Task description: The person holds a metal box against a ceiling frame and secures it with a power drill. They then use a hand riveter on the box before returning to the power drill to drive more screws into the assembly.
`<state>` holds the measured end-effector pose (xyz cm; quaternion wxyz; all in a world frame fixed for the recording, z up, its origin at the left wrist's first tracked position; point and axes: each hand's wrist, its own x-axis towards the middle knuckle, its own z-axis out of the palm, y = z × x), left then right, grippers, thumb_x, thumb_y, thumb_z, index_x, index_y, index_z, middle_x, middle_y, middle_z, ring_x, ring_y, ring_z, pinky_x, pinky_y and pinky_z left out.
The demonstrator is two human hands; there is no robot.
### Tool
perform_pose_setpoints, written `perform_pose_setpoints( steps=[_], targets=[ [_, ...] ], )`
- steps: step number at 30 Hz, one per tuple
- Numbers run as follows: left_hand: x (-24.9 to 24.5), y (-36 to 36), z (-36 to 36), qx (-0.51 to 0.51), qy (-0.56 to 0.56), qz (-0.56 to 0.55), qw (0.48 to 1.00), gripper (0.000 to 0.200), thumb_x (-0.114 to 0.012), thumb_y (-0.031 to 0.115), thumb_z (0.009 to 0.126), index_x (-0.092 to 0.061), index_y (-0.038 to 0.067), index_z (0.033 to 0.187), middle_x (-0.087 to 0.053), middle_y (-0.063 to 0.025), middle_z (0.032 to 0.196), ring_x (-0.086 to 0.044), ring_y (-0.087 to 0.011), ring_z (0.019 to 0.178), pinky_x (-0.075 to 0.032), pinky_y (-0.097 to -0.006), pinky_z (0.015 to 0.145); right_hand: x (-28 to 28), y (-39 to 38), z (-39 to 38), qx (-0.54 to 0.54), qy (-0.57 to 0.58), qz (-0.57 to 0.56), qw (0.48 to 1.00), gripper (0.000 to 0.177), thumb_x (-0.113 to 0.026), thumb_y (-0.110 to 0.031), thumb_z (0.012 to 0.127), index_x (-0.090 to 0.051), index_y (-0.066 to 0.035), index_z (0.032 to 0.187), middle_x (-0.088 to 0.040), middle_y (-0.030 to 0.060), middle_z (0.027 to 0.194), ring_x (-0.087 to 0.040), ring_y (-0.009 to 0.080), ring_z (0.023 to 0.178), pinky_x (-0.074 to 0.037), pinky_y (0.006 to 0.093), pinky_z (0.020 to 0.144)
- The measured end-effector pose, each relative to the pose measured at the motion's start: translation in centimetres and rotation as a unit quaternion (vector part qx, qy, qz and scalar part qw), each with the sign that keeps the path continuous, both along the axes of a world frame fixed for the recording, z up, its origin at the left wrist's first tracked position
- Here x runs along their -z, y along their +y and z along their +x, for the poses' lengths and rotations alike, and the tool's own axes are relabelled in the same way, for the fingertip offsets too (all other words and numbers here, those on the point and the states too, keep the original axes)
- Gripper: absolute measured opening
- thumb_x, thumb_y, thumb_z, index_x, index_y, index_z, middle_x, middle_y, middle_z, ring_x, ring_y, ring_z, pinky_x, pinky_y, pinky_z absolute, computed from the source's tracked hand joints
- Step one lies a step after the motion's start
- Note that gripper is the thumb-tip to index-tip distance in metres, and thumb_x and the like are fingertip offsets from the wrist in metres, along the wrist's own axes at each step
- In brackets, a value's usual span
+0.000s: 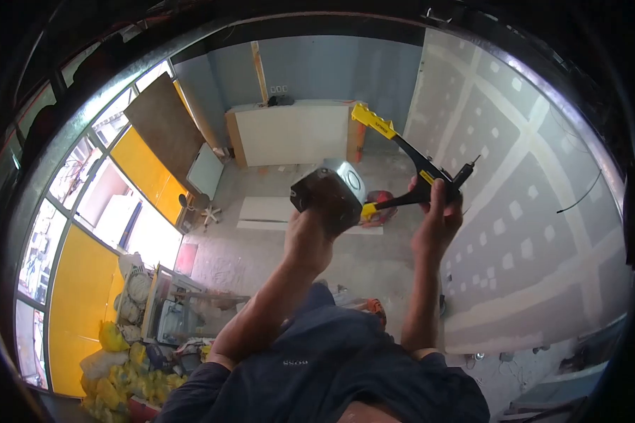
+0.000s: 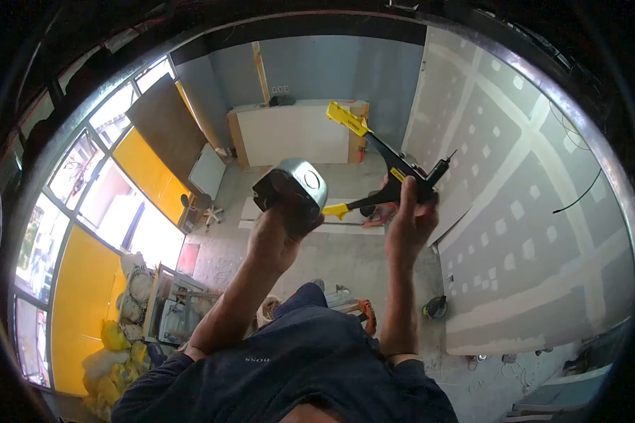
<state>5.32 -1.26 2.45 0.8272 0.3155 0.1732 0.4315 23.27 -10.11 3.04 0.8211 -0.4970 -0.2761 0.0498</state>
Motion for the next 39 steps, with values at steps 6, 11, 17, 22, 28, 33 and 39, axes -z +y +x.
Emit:
perform_pose_setpoints(
  steps=[6,11,17,22,28,33,39],
  targets=[
    [-2.7,0.6,-2.0,-0.040,-0.069,0.099,0.992,0.035,-0.056,0.022,0.103,-0.053,0.005,0.133,-0.064,-0.0120,0.123,-0.069,-0.0266,0.105,-0.062,-0.0458,0.086,0.7,-2.5,-0.2,-0.012,-0.001,-0.016,1.000,0.034,-0.057,-0.022,0.102,-0.051,0.001,0.126,-0.067,0.0135,0.100,-0.070,0.0219,0.084,-0.058,0.0344,0.079],
    [-4.6,1.6,-2.2,-0.127,-0.048,0.161,0.978,0.039,-0.052,0.029,0.104,-0.049,0.007,0.137,-0.062,-0.0134,0.128,-0.066,-0.0277,0.111,-0.060,-0.0503,0.091,0.4,-3.6,-1.0,0.012,0.006,-0.012,1.000,0.032,-0.057,-0.022,0.102,-0.052,0.000,0.125,-0.068,0.0113,0.094,-0.068,0.0190,0.075,-0.056,0.0310,0.069],
    [-7.1,3.2,-3.2,-0.049,-0.132,0.128,0.982,0.050,-0.048,0.046,0.103,-0.046,0.015,0.142,-0.059,-0.0120,0.132,-0.061,-0.0271,0.121,-0.055,-0.0490,0.099,0.1,-4.8,-1.0,0.034,0.007,-0.037,0.999,0.039,-0.058,-0.028,0.101,-0.052,-0.002,0.130,-0.066,0.0099,0.093,-0.066,0.0159,0.068,-0.051,0.0274,0.057],
    [-6.9,4.0,-1.5,-0.025,-0.146,0.115,0.982,0.046,-0.047,0.044,0.104,-0.048,0.016,0.140,-0.061,-0.0075,0.129,-0.060,-0.0229,0.121,-0.053,-0.0450,0.101,-0.1,-5.3,-1.1,-0.026,0.018,-0.057,0.998,0.046,-0.057,-0.031,0.102,-0.049,-0.002,0.137,-0.066,0.0088,0.092,-0.065,0.0149,0.067,-0.048,0.0241,0.050],
    [-6.9,3.4,-1.0,-0.020,-0.129,0.120,0.984,0.044,-0.050,0.041,0.103,-0.048,0.016,0.139,-0.061,-0.0092,0.129,-0.061,-0.0239,0.120,-0.053,-0.0439,0.100,0.9,-5.0,-3.2,-0.100,-0.011,-0.040,0.994,0.038,-0.053,-0.027,0.104,-0.044,0.001,0.127,-0.066,0.0111,0.095,-0.065,0.0139,0.063,-0.052,0.0250,0.048],
    [-6.9,3.8,-0.4,-0.021,-0.096,0.126,0.987,0.048,-0.053,0.041,0.101,-0.046,0.015,0.140,-0.059,-0.0112,0.130,-0.061,-0.0245,0.119,-0.055,-0.0410,0.099,1.2,-4.4,-3.9,-0.119,-0.017,-0.045,0.992,0.044,-0.053,-0.029,0.104,-0.045,0.000,0.136,-0.065,0.0101,0.091,-0.064,0.0153,0.061,-0.048,0.0240,0.045],
    [-7.1,4.3,-0.2,-0.019,-0.081,0.119,0.989,0.046,-0.060,0.040,0.098,-0.055,0.010,0.133,-0.063,-0.0106,0.125,-0.061,-0.0256,0.119,-0.051,-0.0439,0.104,0.0,-4.6,-4.6,-0.191,-0.059,-0.037,0.979,0.041,-0.054,-0.016,0.103,-0.040,-0.002,0.139,-0.064,0.0081,0.098,-0.061,0.0069,0.067,-0.048,0.0202,0.047]
  ],
)
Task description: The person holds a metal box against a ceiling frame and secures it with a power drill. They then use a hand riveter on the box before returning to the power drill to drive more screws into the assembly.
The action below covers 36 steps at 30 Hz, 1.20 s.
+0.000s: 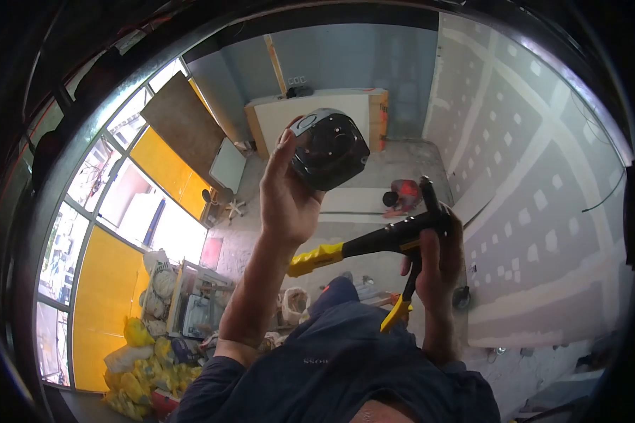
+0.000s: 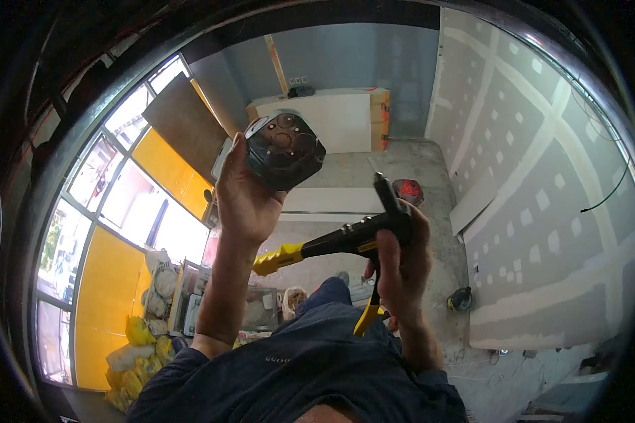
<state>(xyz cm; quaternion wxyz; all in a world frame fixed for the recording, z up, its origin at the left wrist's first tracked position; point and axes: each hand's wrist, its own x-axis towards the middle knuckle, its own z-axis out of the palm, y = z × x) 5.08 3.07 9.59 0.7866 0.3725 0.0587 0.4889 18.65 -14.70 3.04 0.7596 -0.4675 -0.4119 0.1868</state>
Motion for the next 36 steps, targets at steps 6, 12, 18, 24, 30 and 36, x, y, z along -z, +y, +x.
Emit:
perform_pose_setpoints(
  steps=[6,12,18,24,30,36],
  targets=[
    [-3.2,-0.7,0.1,-0.017,0.060,0.097,0.993,0.043,-0.061,0.038,0.098,-0.056,0.008,0.129,-0.065,-0.0101,0.122,-0.062,-0.0248,0.117,-0.050,-0.0399,0.103,-3.6,2.2,-1.0,-0.059,0.003,0.009,0.998,0.040,-0.056,-0.014,0.102,-0.038,-0.001,0.135,-0.063,0.0082,0.091,-0.055,0.0035,0.057,-0.043,0.0192,0.042],
    [-5.9,-1.2,0.2,-0.040,0.136,0.142,0.980,0.055,-0.066,0.047,0.093,-0.053,0.011,0.132,-0.062,-0.0064,0.123,-0.058,-0.0195,0.119,-0.045,-0.0333,0.103,-6.2,4.5,-1.3,-0.079,-0.012,0.020,0.997,0.041,-0.057,-0.019,0.102,-0.038,0.001,0.132,-0.066,0.0090,0.079,-0.055,0.0040,0.053,-0.041,0.0196,0.042],
    [-6.9,-1.0,0.0,-0.040,0.142,0.157,0.977,0.053,-0.066,0.049,0.093,-0.056,0.008,0.124,-0.062,-0.0105,0.119,-0.058,-0.0216,0.115,-0.044,-0.0302,0.103,-7.8,5.9,-1.4,-0.074,-0.023,0.034,0.996,0.049,-0.057,-0.027,0.102,-0.034,0.007,0.129,-0.066,0.0103,0.076,-0.057,0.0063,0.052,-0.043,0.0205,0.042],
    [-5.8,-0.4,-0.1,-0.175,0.276,0.366,0.871,0.054,-0.064,0.048,0.095,-0.055,0.009,0.130,-0.065,-0.0114,0.119,-0.063,-0.0216,0.114,-0.050,-0.0364,0.102,-8.0,6.7,-1.6,-0.084,0.006,0.034,0.996,0.049,-0.057,-0.028,0.102,-0.035,0.006,0.128,-0.064,0.0109,0.075,-0.059,0.0074,0.055,-0.046,0.0213,0.042],
    [-7.4,-0.1,-1.1,-0.009,0.180,0.229,0.957,0.037,-0.056,0.028,0.103,-0.055,0.001,0.129,-0.060,-0.0127,0.124,-0.059,-0.0232,0.120,-0.046,-0.0327,0.108,-8.2,6.1,-1.5,-0.085,-0.003,0.046,0.995,0.056,-0.057,-0.028,0.102,-0.031,0.008,0.136,-0.065,0.0121,0.075,-0.060,0.0084,0.055,-0.047,0.0206,0.041],
    [-8.6,0.3,-1.5,0.061,0.179,0.195,0.962,0.059,-0.067,0.046,0.093,-0.054,0.001,0.129,-0.062,-0.0127,0.122,-0.061,-0.0219,0.117,-0.044,-0.0348,0.110,-8.9,5.8,-1.0,-0.072,-0.079,0.051,0.993,0.067,-0.053,-0.027,0.104,-0.018,0.002,0.153,-0.066,0.0136,0.077,-0.060,0.0095,0.048,-0.047,0.0207,0.040]
  ],
)
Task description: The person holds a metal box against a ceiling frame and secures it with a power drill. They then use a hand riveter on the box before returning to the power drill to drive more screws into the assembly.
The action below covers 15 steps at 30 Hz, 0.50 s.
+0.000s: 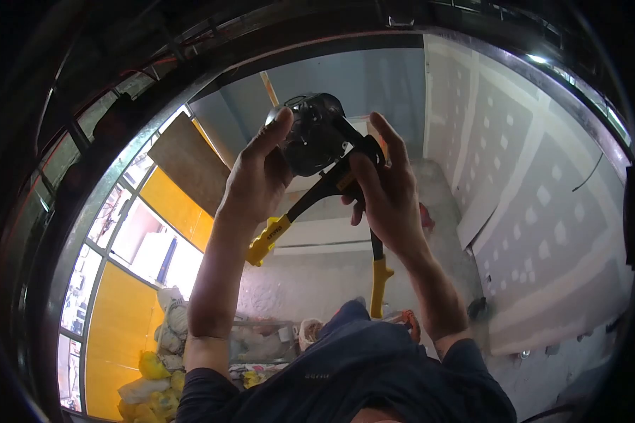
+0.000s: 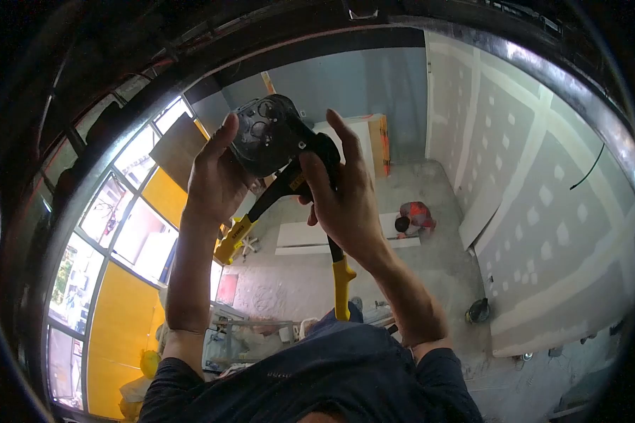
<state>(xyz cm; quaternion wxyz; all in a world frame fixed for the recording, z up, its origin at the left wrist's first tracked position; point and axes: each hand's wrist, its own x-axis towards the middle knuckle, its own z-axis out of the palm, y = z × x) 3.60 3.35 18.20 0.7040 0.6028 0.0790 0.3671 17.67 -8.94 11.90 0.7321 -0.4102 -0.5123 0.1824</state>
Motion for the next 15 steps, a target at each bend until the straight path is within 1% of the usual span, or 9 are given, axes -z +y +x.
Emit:
perform_pose_setpoints(
  steps=[1,3,4,6,10,12,13,15],
  targets=[
    [-0.3,0.0,-0.2,0.000,-0.004,0.002,1.000,0.059,-0.067,0.046,0.093,-0.054,0.001,0.129,-0.062,-0.0127,0.122,-0.061,-0.0219,0.117,-0.044,-0.0348,0.110,-0.2,0.1,0.0,0.000,-0.004,0.002,1.000,0.067,-0.053,-0.027,0.104,-0.018,0.002,0.153,-0.066,0.0136,0.077,-0.060,0.0095,0.048,-0.047,0.0207,0.040],
    [-0.7,-0.2,-0.5,0.041,0.009,0.014,0.999,0.057,-0.067,0.041,0.093,-0.053,0.000,0.131,-0.063,-0.0126,0.122,-0.061,-0.0216,0.117,-0.044,-0.0349,0.109,-0.2,0.4,0.1,-0.020,-0.001,-0.020,1.000,0.065,-0.053,-0.026,0.104,-0.020,-0.001,0.153,-0.066,0.0115,0.077,-0.061,0.0092,0.051,-0.048,0.0212,0.041],
    [-0.9,0.0,-0.5,0.041,0.007,0.016,0.999,0.057,-0.067,0.041,0.093,-0.053,0.000,0.131,-0.063,-0.0126,0.122,-0.061,-0.0216,0.117,-0.044,-0.0349,0.109,-0.2,0.5,0.0,-0.019,-0.003,-0.018,1.000,0.065,-0.053,-0.026,0.104,-0.020,-0.001,0.153,-0.066,0.0115,0.077,-0.061,0.0092,0.051,-0.048,0.0212,0.041],
    [-0.9,0.3,-0.1,0.070,0.001,-0.008,0.998,0.056,-0.065,0.039,0.095,-0.052,-0.001,0.132,-0.062,-0.0128,0.124,-0.061,-0.0222,0.119,-0.045,-0.0362,0.109,-0.1,0.5,0.2,-0.043,0.033,-0.021,0.998,0.063,-0.053,-0.026,0.104,-0.022,0.000,0.152,-0.066,0.0103,0.080,-0.063,0.0095,0.057,-0.048,0.0214,0.041],
    [-1.2,0.8,0.0,0.074,0.006,0.008,0.997,0.058,-0.066,0.040,0.094,-0.051,-0.001,0.133,-0.062,-0.0132,0.126,-0.060,-0.0229,0.120,-0.045,-0.0370,0.109,-0.3,0.6,0.1,-0.046,0.057,-0.008,0.997,0.060,-0.054,-0.025,0.104,-0.024,0.002,0.149,-0.066,0.0102,0.084,-0.064,0.0095,0.062,-0.049,0.0217,0.042],
    [-1.7,1.0,0.3,0.080,-0.033,0.006,0.996,0.061,-0.066,0.042,0.094,-0.051,-0.001,0.134,-0.062,-0.0137,0.128,-0.059,-0.0235,0.121,-0.044,-0.0381,0.109,-0.8,0.6,0.3,-0.056,0.092,-0.008,0.994,0.059,-0.055,-0.024,0.103,-0.026,0.003,0.147,-0.067,0.0109,0.086,-0.062,0.0095,0.062,-0.049,0.0218,0.042],
    [-2.1,1.0,0.4,0.081,-0.031,0.014,0.996,0.061,-0.066,0.042,0.094,-0.051,-0.001,0.134,-0.062,-0.0137,0.128,-0.059,-0.0235,0.121,-0.044,-0.0381,0.109,-1.1,0.6,0.3,-0.056,0.093,0.001,0.994,0.059,-0.055,-0.024,0.103,-0.026,0.003,0.147,-0.067,0.0109,0.086,-0.062,0.0095,0.062,-0.049,0.0218,0.042],
    [-2.6,0.4,0.3,0.088,-0.065,0.017,0.994,0.063,-0.068,0.040,0.093,-0.046,0.004,0.140,-0.059,-0.0155,0.130,-0.056,-0.0263,0.125,-0.052,-0.0392,0.103,-1.6,0.2,0.4,-0.058,0.071,0.018,0.996,0.059,-0.055,-0.025,0.103,-0.027,0.004,0.146,-0.066,0.0110,0.085,-0.062,0.0094,0.063,-0.049,0.0220,0.043]
  ],
)
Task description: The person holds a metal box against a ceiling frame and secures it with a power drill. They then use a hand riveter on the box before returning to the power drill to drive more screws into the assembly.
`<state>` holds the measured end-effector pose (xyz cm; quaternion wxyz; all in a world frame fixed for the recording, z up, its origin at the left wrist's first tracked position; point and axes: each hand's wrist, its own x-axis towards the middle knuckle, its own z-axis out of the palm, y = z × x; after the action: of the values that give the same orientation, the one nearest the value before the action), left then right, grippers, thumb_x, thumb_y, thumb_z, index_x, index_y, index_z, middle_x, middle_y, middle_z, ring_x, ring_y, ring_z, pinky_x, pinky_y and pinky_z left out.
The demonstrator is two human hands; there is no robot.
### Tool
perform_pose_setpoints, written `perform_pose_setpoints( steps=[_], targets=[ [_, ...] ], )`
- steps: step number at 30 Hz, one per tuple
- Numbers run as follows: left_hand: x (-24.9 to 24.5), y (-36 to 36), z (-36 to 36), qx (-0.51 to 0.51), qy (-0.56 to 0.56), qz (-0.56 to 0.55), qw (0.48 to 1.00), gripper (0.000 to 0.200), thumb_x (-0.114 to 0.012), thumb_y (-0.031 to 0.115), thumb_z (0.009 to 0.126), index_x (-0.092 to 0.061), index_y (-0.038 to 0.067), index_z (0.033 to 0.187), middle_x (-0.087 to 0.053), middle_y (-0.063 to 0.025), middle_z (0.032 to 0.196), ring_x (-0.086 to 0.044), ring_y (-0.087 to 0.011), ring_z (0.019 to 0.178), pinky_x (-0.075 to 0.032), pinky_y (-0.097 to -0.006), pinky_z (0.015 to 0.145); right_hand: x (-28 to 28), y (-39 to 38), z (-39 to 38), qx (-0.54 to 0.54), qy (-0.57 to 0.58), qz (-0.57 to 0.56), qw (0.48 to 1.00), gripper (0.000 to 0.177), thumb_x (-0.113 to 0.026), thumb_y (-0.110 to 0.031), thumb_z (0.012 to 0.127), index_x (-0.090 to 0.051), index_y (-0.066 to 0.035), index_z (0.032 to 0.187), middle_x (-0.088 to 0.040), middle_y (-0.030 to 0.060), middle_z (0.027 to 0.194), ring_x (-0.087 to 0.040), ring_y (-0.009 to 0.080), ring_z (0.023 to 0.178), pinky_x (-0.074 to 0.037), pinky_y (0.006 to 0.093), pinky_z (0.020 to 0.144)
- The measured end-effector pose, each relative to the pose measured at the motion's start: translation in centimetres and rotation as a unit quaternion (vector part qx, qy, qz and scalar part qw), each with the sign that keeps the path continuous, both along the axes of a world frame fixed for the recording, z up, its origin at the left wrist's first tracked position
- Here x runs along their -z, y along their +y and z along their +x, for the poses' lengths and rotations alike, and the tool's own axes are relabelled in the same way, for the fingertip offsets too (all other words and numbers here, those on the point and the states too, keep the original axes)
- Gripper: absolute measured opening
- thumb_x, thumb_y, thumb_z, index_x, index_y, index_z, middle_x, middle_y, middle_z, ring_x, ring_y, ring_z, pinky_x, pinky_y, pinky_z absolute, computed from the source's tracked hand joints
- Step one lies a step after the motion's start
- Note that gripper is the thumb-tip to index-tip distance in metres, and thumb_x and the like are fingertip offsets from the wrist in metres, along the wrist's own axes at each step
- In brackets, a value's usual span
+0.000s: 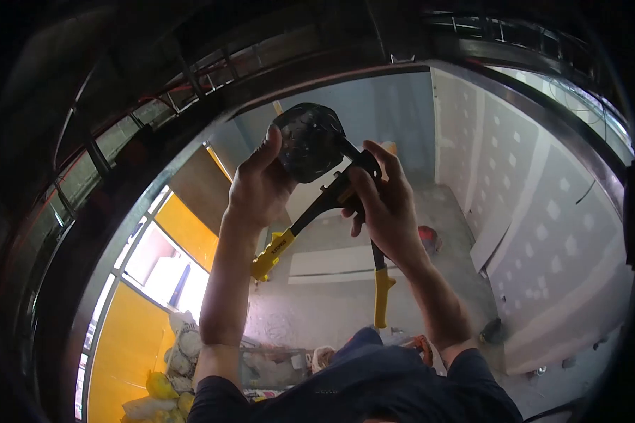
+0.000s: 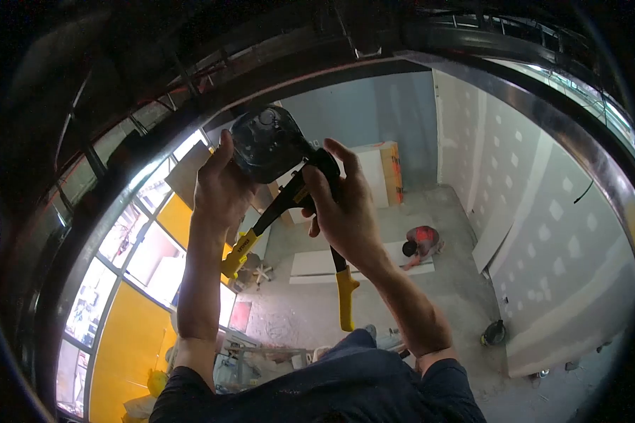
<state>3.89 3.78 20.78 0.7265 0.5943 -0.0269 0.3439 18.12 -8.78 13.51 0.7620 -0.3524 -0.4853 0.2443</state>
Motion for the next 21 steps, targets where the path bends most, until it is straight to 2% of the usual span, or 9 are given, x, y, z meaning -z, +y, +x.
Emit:
perform_pose_setpoints(
  steps=[3,7,15,19,21],
  targets=[
    [-0.8,-1.9,0.2,-0.037,-0.033,0.078,0.996,0.061,-0.068,0.039,0.094,-0.046,0.004,0.140,-0.057,-0.0161,0.133,-0.055,-0.0268,0.127,-0.051,-0.0408,0.104,-0.4,-1.1,0.4,0.003,-0.014,0.035,0.999,0.060,-0.056,-0.026,0.103,-0.028,0.004,0.145,-0.066,0.0110,0.084,-0.062,0.0096,0.061,-0.049,0.0218,0.042],
    [-2.5,-3.7,0.5,-0.043,-0.056,0.079,0.994,0.059,-0.068,0.036,0.095,-0.047,0.003,0.139,-0.055,-0.0180,0.134,-0.054,-0.0287,0.127,-0.050,-0.0427,0.106,-2.0,-2.5,1.5,0.011,-0.039,0.074,0.996,0.060,-0.057,-0.027,0.102,-0.030,0.005,0.145,-0.067,0.0111,0.084,-0.062,0.0098,0.059,-0.048,0.0217,0.040],
    [-6.1,-6.0,1.3,0.037,-0.061,0.084,0.994,0.058,-0.071,0.026,0.094,-0.044,0.003,0.139,-0.050,-0.0218,0.139,-0.051,-0.0327,0.132,-0.049,-0.0486,0.109,-5.1,-5.8,2.6,0.006,-0.048,0.115,0.992,0.062,-0.059,-0.028,0.101,-0.031,0.006,0.144,-0.069,0.0125,0.086,-0.065,0.0111,0.060,-0.049,0.0215,0.040],
    [-7.3,-7.2,1.3,0.033,-0.079,0.108,0.991,0.057,-0.072,0.027,0.093,-0.047,0.004,0.138,-0.052,-0.0219,0.137,-0.052,-0.0331,0.131,-0.049,-0.0482,0.109,-6.1,-6.8,3.0,-0.001,-0.061,0.134,0.989,0.062,-0.060,-0.029,0.100,-0.033,0.005,0.144,-0.069,0.0134,0.087,-0.067,0.0120,0.061,-0.050,0.0219,0.040],
    [-8.3,-8.2,1.6,0.063,-0.075,0.128,0.987,0.052,-0.071,0.029,0.092,-0.051,0.005,0.135,-0.054,-0.0201,0.135,-0.053,-0.0322,0.131,-0.048,-0.0483,0.109,-6.7,-7.2,3.3,0.014,-0.066,0.146,0.987,0.059,-0.060,-0.029,0.100,-0.036,0.003,0.143,-0.069,0.0132,0.088,-0.067,0.0124,0.060,-0.050,0.0220,0.040]
  ],
)
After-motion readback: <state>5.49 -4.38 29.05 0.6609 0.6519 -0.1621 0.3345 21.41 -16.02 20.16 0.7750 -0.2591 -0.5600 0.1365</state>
